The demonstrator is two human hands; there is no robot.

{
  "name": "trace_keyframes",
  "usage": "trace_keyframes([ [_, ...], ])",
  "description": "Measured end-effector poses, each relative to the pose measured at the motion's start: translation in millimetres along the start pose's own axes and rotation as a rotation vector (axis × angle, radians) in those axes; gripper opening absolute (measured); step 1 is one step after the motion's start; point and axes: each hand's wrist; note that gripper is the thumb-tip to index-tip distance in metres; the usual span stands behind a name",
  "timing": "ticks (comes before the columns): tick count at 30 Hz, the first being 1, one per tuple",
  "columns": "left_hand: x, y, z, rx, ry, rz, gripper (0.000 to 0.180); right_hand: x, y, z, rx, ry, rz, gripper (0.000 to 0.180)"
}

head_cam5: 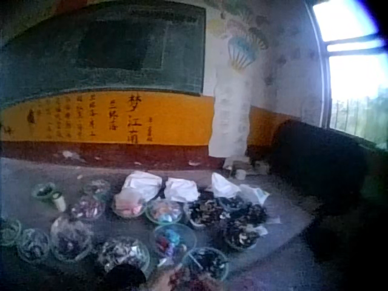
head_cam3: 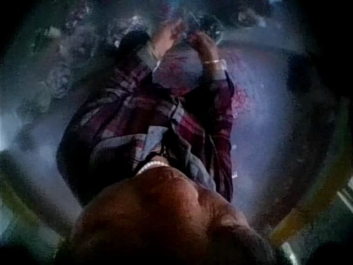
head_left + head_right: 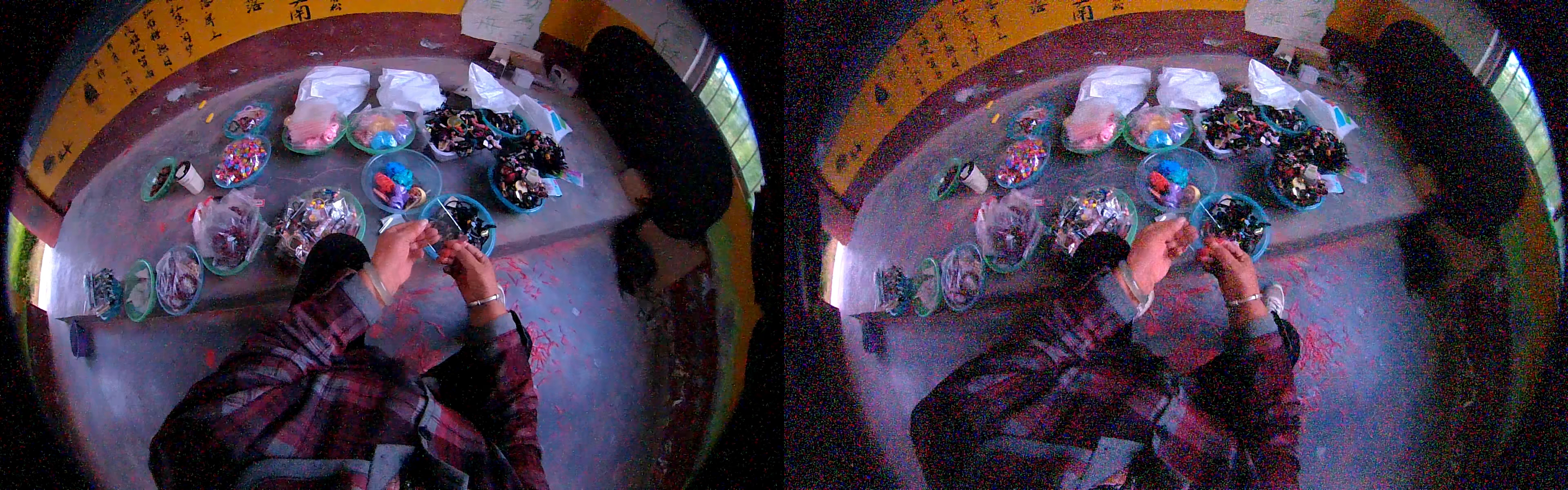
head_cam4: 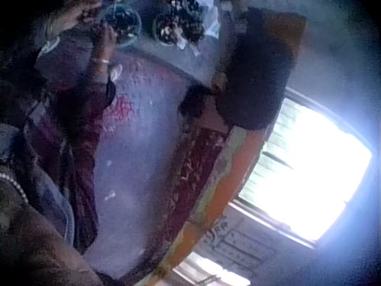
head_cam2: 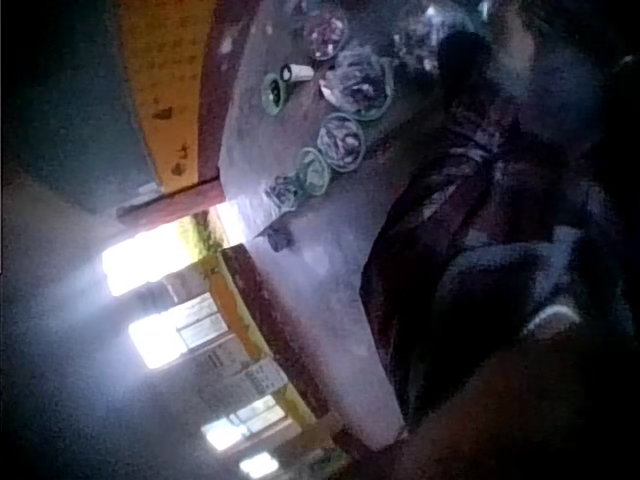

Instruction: The person sits on the floor and assembles small craft items by hand, picking components from bowls and plastic bags and joining them together. The person handles multiple small parts and places assembled items into a bowl.

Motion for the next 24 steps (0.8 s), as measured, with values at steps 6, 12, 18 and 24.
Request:
trace_keyframes([
  [6, -8.9, -3.0, -5.7, 0.000, -0.016, 0.053, 0.012, 7.5, -13.9, 1.0, 0.044, -0.082, -0.075, 0.011],
  [12, -22.7, -15.5, 0.7, -0.092, -0.109, 0.062, 0.014, 2.5, -12.6, 0.8, 0.224, -0.263, -0.231, 0.011],
  [18, -32.1, -30.6, 22.4, 0.094, 0.344, 0.617, 0.031, 0.9, -36.0, 3.6, 0.226, -0.574, -0.976, 0.012],
  [24, -32.6, -15.6, 17.5, -0.028, 0.967, 1.396, 0.048, -13.0, -24.2, -18.7, -0.057, -0.568, -1.524, 0.012],
])
Point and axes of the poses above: each hand's wrist, its own z-axis towards the middle knuckle, its own y-axis out of the palm, x = y × z, and after that the axes turned 6 degrees about -y, right-handed
